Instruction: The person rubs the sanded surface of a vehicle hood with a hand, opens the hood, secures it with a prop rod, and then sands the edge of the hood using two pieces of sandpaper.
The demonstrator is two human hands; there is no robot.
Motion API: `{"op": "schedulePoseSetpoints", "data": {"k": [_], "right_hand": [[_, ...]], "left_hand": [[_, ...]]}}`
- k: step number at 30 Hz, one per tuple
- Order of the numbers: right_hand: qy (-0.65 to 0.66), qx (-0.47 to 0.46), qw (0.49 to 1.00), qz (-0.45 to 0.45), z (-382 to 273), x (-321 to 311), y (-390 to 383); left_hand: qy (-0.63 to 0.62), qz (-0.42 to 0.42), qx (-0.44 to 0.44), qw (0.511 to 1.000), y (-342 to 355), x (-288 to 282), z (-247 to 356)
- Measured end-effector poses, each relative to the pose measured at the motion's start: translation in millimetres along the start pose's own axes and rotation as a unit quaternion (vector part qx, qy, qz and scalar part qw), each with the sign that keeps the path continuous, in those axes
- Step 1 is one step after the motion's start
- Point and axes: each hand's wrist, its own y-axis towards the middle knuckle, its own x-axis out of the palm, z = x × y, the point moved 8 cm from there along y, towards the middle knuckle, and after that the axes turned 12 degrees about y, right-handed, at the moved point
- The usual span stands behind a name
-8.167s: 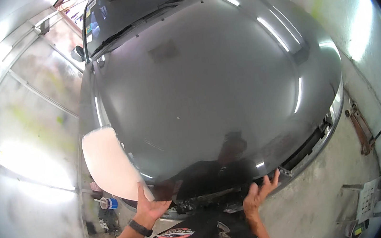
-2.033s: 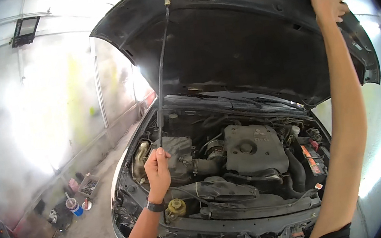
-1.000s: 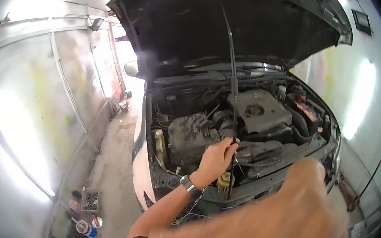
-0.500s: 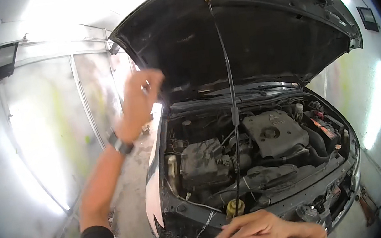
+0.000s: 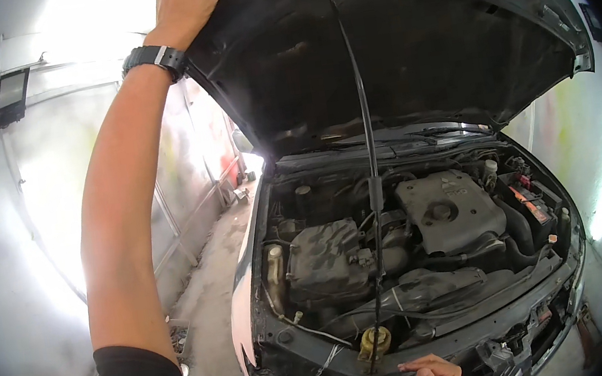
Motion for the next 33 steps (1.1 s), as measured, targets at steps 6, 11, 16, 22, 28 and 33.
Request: {"op": "schedulePoseSetpoints", "data": {"k": [6, 11, 16, 22, 28, 33], "right_hand": [[-0.009, -0.002, 1.000, 0.003, 4, 1, 8], [-0.030, -0.018, 0.999, 0.002, 21, -10, 12], [-0.037, -0.018, 0.999, 0.009, 31, -14, 16], [-0.069, -0.024, 0.997, 0.008, 28, -13, 21], [-0.131, -0.036, 0.990, -0.024, 36, -10, 27], [-0.157, -0.049, 0.986, -0.038, 15, 12, 24]], "left_hand": [[0.059, -0.031, 0.084, 0.994, -27, -14, -19], [0.070, -0.047, 0.046, 0.995, -70, -27, -65], [0.158, -0.135, -0.018, 0.978, -122, -42, -112], [0.189, -0.285, -0.225, 0.912, -172, -45, -183], [-0.349, -0.220, -0.526, 0.743, -226, 42, -139], [-0.500, -0.046, -0.530, 0.683, -192, 52, -78]]}}
